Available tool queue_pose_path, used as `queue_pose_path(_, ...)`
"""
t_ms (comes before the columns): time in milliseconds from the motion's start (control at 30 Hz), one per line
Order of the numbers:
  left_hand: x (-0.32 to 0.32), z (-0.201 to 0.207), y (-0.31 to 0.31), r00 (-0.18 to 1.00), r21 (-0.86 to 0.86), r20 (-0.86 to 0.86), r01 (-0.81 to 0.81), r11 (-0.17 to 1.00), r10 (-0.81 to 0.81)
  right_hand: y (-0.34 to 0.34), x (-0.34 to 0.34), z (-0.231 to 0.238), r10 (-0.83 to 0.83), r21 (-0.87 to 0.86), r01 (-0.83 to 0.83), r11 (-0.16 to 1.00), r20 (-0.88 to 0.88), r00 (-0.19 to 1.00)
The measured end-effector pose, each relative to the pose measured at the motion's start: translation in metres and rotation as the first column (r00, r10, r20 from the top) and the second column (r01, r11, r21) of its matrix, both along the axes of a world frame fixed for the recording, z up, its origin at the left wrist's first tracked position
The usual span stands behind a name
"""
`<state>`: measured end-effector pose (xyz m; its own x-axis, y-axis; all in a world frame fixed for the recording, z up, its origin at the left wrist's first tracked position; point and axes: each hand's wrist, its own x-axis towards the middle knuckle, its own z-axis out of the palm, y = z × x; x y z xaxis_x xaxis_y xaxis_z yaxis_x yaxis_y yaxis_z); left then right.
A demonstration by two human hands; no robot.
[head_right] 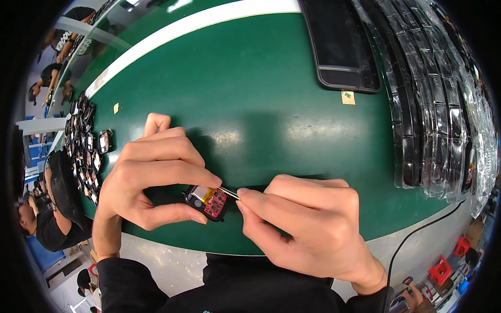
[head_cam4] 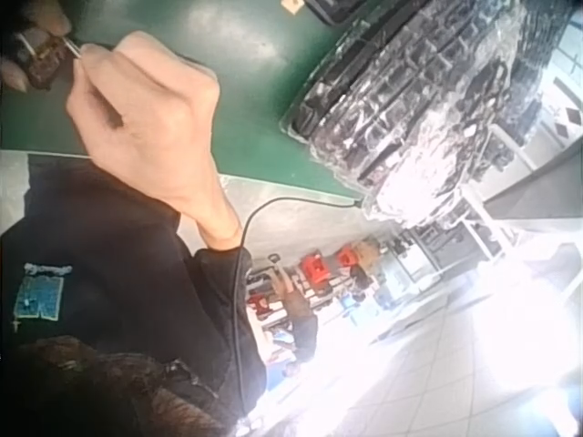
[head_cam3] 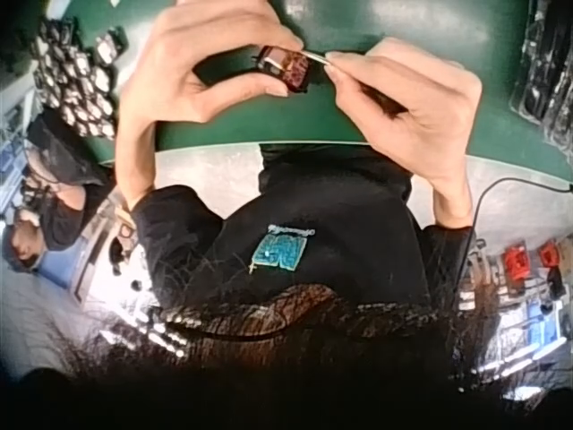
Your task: Assembling and inspecting small electronic smartwatch components at a factory workbench using tweezers.
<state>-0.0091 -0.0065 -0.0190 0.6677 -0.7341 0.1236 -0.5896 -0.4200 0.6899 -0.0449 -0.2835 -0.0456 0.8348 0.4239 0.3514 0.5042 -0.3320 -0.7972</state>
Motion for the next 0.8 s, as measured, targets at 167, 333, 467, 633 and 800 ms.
queue_pose_path(167, -0.001, -0.002, 0.001, 1.0, -0.003, -0.018, -0.011, 1.0, 0.011, -0.004, 0.0, 0.002, 0.01, -0.027, -0.011, 1.0, -0.032, 0.999)
queue_pose_path(333, -0.001, -0.002, 0.0, 1.0, -0.002, -0.03, -0.008, 1.0, 0.008, -0.003, 0.0, -0.002, 0.027, 0.005, -0.027, 1.0, -0.009, 1.0)
queue_pose_path(467, -0.002, -0.001, 0.0, 0.999, -0.002, -0.032, -0.006, 1.0, 0.006, -0.003, -0.002, -0.002, 0.035, 0.017, -0.035, 0.999, 0.004, 0.999)
queue_pose_path(633, -0.004, 0.0, 0.002, 0.999, 0.008, -0.033, -0.017, 1.0, 0.018, -0.001, -0.004, -0.007, 0.033, 0.025, -0.034, 0.999, 0.041, 0.999)
queue_pose_path(800, 0.003, 0.001, 0.006, 0.999, 0.022, -0.033, 0.012, 1.0, -0.011, -0.002, -0.003, -0.009, 0.012, 0.04, -0.017, 0.999, 0.126, 0.992)
